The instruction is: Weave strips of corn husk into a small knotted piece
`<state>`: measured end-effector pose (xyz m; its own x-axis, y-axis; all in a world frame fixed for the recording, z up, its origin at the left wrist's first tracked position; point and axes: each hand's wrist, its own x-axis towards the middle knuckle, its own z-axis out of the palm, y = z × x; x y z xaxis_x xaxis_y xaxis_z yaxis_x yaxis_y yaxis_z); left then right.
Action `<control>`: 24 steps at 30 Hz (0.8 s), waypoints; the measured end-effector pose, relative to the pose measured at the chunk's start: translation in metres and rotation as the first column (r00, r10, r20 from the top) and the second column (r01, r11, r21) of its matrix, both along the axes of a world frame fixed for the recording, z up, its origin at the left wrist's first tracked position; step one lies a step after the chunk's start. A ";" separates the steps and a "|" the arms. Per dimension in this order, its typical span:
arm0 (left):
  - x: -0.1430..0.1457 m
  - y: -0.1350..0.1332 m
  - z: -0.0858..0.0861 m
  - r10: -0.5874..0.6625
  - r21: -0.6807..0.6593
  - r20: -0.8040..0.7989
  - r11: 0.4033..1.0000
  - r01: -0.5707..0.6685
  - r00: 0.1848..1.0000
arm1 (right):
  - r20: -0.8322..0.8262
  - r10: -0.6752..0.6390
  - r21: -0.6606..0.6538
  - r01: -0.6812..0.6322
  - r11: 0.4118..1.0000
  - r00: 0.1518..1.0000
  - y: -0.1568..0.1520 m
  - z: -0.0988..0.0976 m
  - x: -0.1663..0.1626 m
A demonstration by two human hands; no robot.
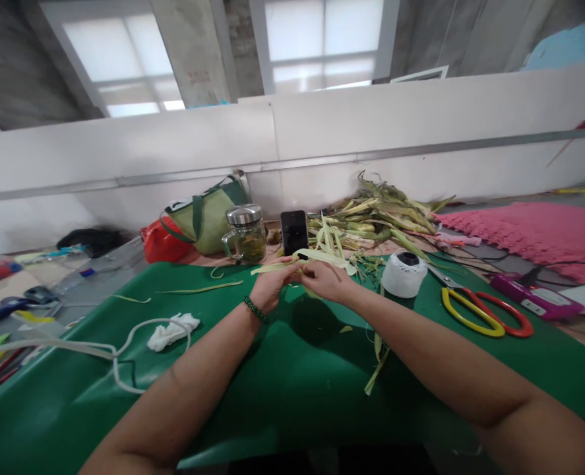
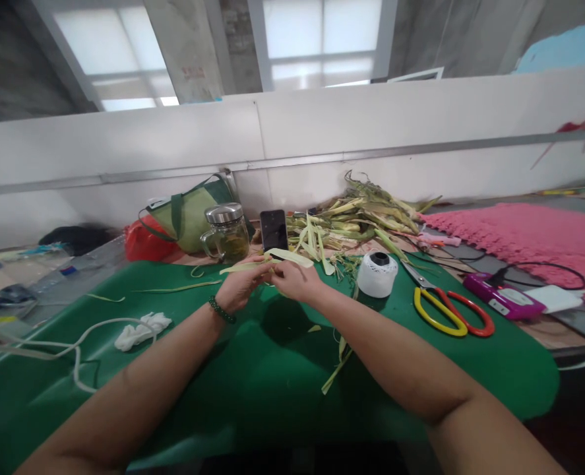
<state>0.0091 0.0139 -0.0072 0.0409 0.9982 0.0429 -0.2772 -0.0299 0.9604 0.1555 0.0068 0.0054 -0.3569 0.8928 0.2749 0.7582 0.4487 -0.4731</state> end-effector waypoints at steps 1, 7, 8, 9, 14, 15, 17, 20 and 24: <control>0.001 0.000 0.000 0.009 0.006 0.000 1.000 -0.009 1.000 | -0.005 0.014 -0.014 -0.014 1.000 1.000 0.001 -0.002 -0.002; 0.010 0.001 -0.006 0.138 0.061 0.051 0.988 -0.141 0.989 | 0.100 -0.007 0.078 -0.001 0.997 0.995 -0.003 -0.004 -0.012; 0.011 0.001 -0.007 0.154 0.059 0.060 0.986 -0.158 0.986 | 0.133 -0.025 0.079 0.015 0.997 0.991 -0.006 -0.003 -0.014; 0.012 0.001 -0.008 0.167 0.057 0.068 0.984 -0.171 0.984 | 0.166 -0.041 0.074 0.029 0.997 0.985 -0.009 -0.003 -0.017; 0.011 0.003 -0.010 0.207 0.076 0.066 0.974 -0.212 0.976 | 0.280 -0.084 0.066 0.068 0.996 0.956 -0.021 -0.003 -0.026; 0.010 0.004 -0.010 0.216 0.078 0.062 0.972 -0.220 0.975 | 0.297 -0.089 0.071 0.071 0.995 0.951 -0.023 -0.003 -0.027; 0.009 0.005 -0.011 0.218 0.076 0.051 0.972 -0.221 0.975 | 0.335 -0.100 0.079 0.078 0.994 0.937 -0.025 -0.001 -0.027; 0.008 0.007 -0.013 0.202 0.079 0.053 0.975 -0.206 0.978 | 0.386 -0.110 0.081 0.085 0.993 0.916 -0.027 0.002 -0.026; 0.007 0.009 -0.016 0.211 0.084 0.073 0.973 -0.217 0.975 | 0.402 -0.108 0.078 0.083 0.993 0.909 -0.031 0.006 -0.027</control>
<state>0.0165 0.0228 -0.0228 -0.1791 0.9753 0.1292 -0.3147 -0.1812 0.9317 0.1290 -0.0245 0.0113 -0.3624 0.9150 0.1773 0.9196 0.3819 -0.0916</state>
